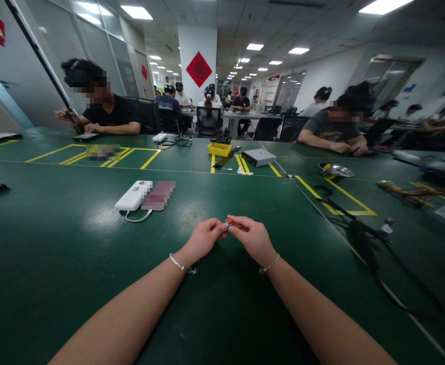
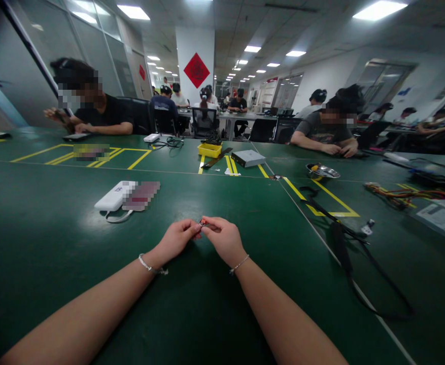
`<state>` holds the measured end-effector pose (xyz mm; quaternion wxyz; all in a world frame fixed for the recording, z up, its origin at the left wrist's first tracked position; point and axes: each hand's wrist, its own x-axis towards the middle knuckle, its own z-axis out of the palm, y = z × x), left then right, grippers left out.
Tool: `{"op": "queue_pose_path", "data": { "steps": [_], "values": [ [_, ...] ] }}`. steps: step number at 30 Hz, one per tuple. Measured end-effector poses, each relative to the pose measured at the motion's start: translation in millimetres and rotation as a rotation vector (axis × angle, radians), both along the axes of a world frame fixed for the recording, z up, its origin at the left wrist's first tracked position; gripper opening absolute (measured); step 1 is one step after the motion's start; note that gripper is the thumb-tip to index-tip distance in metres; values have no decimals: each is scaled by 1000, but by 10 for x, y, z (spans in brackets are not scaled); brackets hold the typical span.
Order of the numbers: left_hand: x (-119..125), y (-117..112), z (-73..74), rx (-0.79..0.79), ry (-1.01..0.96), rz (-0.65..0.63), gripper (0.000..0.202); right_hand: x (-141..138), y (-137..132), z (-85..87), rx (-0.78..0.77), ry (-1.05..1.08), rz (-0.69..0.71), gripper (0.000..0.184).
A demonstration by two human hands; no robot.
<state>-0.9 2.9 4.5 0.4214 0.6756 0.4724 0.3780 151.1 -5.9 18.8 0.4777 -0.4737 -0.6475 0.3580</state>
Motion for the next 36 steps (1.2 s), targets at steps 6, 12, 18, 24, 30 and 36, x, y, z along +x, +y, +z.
{"op": "queue_pose_path", "data": {
  "steps": [6,12,18,24,30,36],
  "values": [
    [8,-5,-6,-13,9,17,33,-30,3,-46,24,-42,-30,26],
    [-17,0,27,-43,-93,-104,20,11,24,-51,23,-48,-9,26],
    [-58,8,7,-61,-152,-199,19,21,2,-22,26,-40,13,24],
    [-54,18,-34,-70,-194,-171,14,-10,-1,-32,8,12,52,23],
    [-26,13,-1,-92,-152,-119,14,1,15,-54,-25,8,79,26],
    [0,13,-47,2,22,-89,22,-37,51,-113,-96,27,26,25]
  ]
}}
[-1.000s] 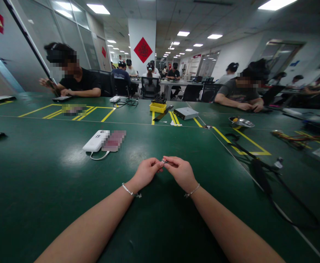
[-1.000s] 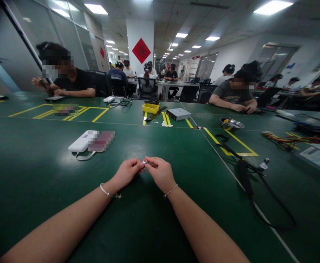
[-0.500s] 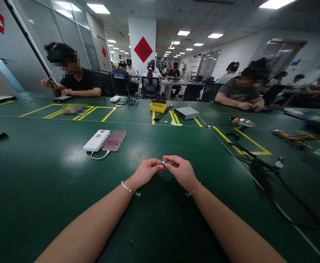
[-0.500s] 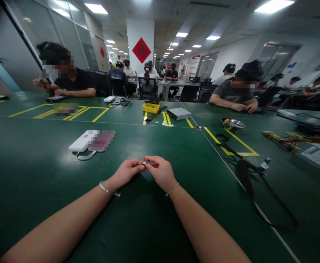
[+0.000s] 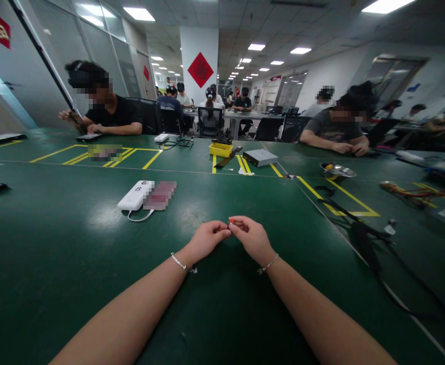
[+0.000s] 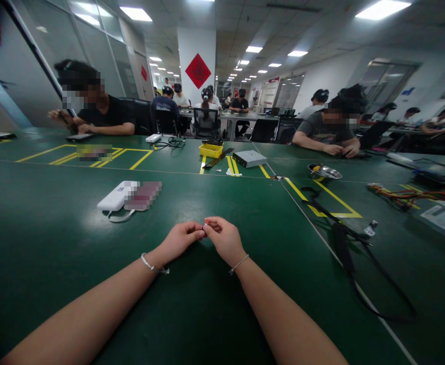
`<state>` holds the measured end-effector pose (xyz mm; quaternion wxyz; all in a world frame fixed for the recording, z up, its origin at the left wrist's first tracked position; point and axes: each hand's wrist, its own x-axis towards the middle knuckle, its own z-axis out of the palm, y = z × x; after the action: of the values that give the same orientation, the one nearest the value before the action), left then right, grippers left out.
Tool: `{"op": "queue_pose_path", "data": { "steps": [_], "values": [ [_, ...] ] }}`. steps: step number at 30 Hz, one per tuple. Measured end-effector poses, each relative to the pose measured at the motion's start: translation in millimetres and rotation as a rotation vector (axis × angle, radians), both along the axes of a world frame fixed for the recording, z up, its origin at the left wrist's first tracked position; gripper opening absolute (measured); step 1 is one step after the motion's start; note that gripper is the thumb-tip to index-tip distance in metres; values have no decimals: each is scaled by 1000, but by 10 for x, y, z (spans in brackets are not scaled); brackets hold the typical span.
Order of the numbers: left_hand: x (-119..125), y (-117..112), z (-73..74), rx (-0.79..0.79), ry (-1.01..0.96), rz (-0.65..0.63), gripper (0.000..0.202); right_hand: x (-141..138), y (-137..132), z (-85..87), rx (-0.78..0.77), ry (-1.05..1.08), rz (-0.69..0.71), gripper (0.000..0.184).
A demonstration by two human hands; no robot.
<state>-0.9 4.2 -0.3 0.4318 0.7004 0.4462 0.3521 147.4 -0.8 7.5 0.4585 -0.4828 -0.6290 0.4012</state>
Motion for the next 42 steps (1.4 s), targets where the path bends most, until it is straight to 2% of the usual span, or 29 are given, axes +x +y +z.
{"op": "queue_pose_path", "data": {
  "steps": [2,4,6,8,10,12,14,18,23,26,28,29,31,33,35,37,39,42],
  "values": [
    [5,0,-21,2,-6,-26,22,80,67,4,2,-13,-26,25],
    [3,4,-38,8,-25,-26,23,282,160,36,7,-61,-109,25],
    [-7,16,-51,30,2,20,24,610,256,86,8,-181,-281,26],
    [-21,30,-60,60,58,77,23,1015,329,124,-1,-408,-528,27],
    [-33,40,-63,83,107,107,22,1410,368,126,-91,-639,-713,29],
    [-39,42,-61,102,146,104,21,1719,376,87,-214,-755,-771,30],
    [-38,37,-56,118,179,96,21,1911,367,22,-308,-802,-768,31],
    [-39,28,-46,149,216,87,21,2042,324,-91,-342,-895,-823,33],
    [-49,29,-40,186,254,86,21,2037,253,-111,-390,-866,-1012,37],
    [-47,30,-40,182,271,92,23,1905,276,-71,-209,-897,-1055,40],
    [-47,32,-44,178,294,103,25,1697,321,-30,22,-927,-977,41],
    [-47,34,-47,179,307,108,27,1550,341,-11,133,-928,-888,41],
    [-47,39,-60,187,328,116,32,1190,347,14,307,-911,-638,40],
    [-44,46,-81,213,347,124,37,790,291,6,378,-903,-358,41],
    [-37,53,-107,268,378,136,43,432,183,-38,388,-916,-134,46],
    [-29,55,-131,318,445,129,46,181,66,-105,345,-944,33,51],
    [-24,49,-149,330,539,85,45,56,-13,-171,280,-968,157,54],
    [-28,30,-160,327,641,13,44,53,-19,-216,238,-968,255,55]
  ]
}}
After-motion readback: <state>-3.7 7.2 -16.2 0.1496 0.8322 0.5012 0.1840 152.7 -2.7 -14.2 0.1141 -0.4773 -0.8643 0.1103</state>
